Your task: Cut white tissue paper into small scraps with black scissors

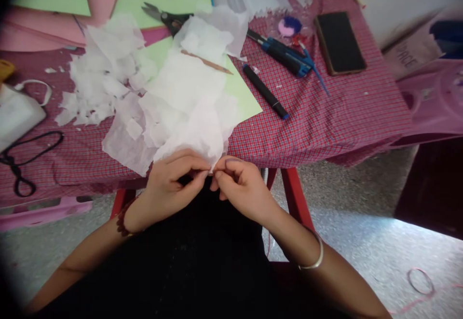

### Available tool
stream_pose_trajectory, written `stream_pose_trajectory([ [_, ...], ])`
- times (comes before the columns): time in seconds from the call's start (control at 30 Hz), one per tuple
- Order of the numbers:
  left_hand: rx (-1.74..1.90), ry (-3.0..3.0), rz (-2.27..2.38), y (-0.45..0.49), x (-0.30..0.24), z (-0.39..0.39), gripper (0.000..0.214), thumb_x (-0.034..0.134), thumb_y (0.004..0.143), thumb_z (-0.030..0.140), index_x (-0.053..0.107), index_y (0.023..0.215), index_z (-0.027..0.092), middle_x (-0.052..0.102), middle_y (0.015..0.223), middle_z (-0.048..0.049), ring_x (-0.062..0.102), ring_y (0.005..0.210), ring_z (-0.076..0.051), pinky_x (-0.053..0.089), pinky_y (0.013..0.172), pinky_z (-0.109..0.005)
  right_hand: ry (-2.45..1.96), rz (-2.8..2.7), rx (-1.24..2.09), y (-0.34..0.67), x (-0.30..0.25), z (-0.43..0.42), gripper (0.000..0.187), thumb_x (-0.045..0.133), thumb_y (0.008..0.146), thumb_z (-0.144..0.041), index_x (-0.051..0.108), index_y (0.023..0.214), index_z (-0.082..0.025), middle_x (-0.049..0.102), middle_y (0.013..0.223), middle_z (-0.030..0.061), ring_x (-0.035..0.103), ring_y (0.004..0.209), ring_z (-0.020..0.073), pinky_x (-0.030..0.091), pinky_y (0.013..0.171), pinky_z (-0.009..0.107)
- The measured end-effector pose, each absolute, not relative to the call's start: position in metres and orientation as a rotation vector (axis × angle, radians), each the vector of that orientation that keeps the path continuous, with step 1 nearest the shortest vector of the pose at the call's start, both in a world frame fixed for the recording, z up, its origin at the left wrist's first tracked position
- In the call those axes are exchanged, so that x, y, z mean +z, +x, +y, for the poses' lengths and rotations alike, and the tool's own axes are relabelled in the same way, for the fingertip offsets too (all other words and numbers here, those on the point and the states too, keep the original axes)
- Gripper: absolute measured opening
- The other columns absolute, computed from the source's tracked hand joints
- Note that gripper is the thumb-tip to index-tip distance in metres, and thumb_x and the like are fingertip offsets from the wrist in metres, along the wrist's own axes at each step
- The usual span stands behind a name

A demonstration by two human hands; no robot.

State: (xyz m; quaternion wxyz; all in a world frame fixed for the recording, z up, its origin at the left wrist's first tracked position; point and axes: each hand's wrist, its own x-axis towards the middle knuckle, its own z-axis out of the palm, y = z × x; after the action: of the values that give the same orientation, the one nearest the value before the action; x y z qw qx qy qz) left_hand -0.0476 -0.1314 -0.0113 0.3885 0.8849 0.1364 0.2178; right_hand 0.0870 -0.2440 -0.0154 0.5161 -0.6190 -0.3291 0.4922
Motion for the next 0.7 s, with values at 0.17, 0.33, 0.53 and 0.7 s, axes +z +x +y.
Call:
stream_pose_trajectory([
  [0.17, 0.383, 2.132, 0.396, -0.047, -0.002, -0.129, 0.011, 0.057, 0.084, 0.009, 0.066, 0.079, 0.015, 0.066, 0.074, -0.0013, 0.059, 0.069, -0.01, 0.046, 0.063, -0.022, -1.528, -0.876, 1.132, 0.089, -0.015, -0.247, 0.026, 0.053, 0.085, -0.02, 0.057, 0.059, -0.018, 0.056, 0.066, -0.002, 0.053, 0.047, 0.0075, 0.042, 0.043, 0.021],
  [0.33, 0.185, 2.12, 0.43, -0.044, 0.004, -0.126, 0.01, 0.059, 0.078, 0.009, 0.065, 0.073, 0.015, 0.062, 0.068, 0.0014, 0.054, 0.061, -0.009, 0.041, 0.056, -0.021, -1.609, -1.194, 0.965, 0.093, -0.015, -0.249, 0.025, 0.053, 0.083, -0.013, 0.054, 0.06, -0.019, 0.055, 0.064, -0.0024, 0.05, 0.052, 0.0085, 0.038, 0.049, 0.023],
  [0.53, 0.237, 2.133, 0.466, -0.041, 0.003, -0.132, 0.012, 0.056, 0.07, 0.005, 0.06, 0.065, 0.015, 0.058, 0.062, 0.0024, 0.05, 0.059, -0.009, 0.039, 0.056, -0.022, -1.627, -1.289, 0.911, 0.094, -0.014, -0.251, 0.023, 0.052, 0.083, -0.011, 0.055, 0.062, -0.02, 0.057, 0.065, -0.0022, 0.05, 0.054, 0.0095, 0.037, 0.052, 0.024],
  [0.7, 0.233, 1.89, 0.571, -0.042, 0.002, -0.132, 0.01, 0.055, 0.073, 0.009, 0.061, 0.067, 0.015, 0.058, 0.063, 0.0011, 0.051, 0.059, -0.01, 0.04, 0.055, -0.021, -1.612, -1.086, 0.96, 0.094, -0.014, -0.251, 0.014, 0.056, 0.081, -0.014, 0.059, 0.069, -0.02, 0.054, 0.068, -0.0018, 0.049, 0.055, 0.0106, 0.038, 0.05, 0.025],
])
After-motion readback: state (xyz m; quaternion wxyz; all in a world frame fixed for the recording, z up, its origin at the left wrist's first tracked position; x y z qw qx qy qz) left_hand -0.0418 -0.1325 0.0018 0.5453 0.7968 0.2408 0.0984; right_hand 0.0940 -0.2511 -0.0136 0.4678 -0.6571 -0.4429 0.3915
